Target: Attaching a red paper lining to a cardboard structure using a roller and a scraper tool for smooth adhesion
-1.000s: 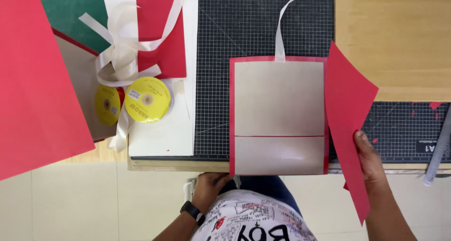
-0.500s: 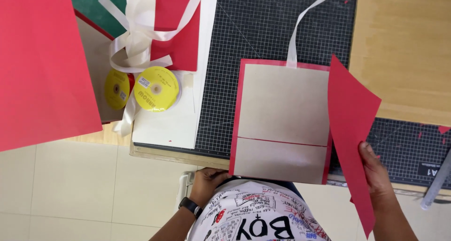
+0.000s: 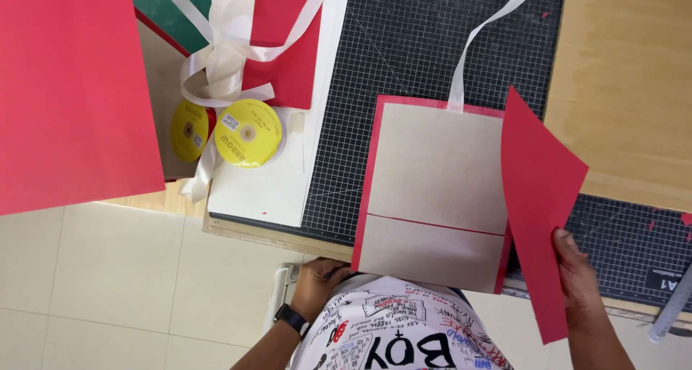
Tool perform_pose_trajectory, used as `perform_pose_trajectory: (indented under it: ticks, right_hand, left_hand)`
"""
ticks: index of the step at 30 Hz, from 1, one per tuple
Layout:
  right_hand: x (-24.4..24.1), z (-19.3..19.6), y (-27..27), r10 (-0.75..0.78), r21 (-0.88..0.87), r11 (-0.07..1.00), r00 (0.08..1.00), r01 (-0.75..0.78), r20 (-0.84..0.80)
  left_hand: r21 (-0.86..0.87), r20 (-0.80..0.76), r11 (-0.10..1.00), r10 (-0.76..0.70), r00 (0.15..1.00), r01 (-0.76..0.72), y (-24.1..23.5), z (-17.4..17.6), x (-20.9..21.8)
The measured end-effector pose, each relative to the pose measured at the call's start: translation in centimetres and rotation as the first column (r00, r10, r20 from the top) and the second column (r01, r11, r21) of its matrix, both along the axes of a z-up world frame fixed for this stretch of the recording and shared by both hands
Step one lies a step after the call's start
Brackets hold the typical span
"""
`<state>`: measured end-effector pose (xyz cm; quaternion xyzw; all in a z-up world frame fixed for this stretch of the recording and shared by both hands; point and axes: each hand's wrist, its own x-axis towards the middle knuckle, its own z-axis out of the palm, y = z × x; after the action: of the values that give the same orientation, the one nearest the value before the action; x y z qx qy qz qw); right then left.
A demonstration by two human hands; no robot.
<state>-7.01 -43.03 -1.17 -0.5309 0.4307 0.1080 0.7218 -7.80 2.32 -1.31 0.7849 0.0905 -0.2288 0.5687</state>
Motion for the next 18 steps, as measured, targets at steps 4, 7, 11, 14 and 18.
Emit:
perform_pose_trajectory:
  ticks: [4, 7, 11, 14, 18]
  right_hand:
    - [-0.3, -1.1, -0.6, 0.001, 0.023, 1.000, 0.999, -0.002, 0.048]
    - [-0.1, 0.8, 1.1, -0.043, -0.036, 0.998, 0.999, 0.042, -0.031]
    - [-0.1, 0.8, 1.1, -0.052, 0.027, 0.998, 0.999, 0.052, 0.005]
    - [-0.6, -1.3, -0.3, -0.070, 0.035, 0.997, 0.997, 0.069, 0.042]
    - [0.7, -0.3, 0.1, -0.129, -0.117, 0.983, 0.985, 0.142, 0.115]
  left_hand:
    - [0.098, 0.190, 0.993, -0.081, 0.978, 0.064, 0.4, -2.2, -0.9]
    - [0.172, 0.277, 0.981, -0.133, 0.952, 0.087, 0.8, -2.7, -1.3]
    - [0.198, 0.336, 0.974, -0.168, 0.927, 0.105, 1.3, -1.2, -0.6]
    - [0.221, 0.253, 0.961, -0.219, 0.942, 0.164, 2.1, 1.7, 0.2]
    - [-0.015, 0.094, 0.992, -0.124, 0.988, 0.126, 2.0, 8.9, 4.1]
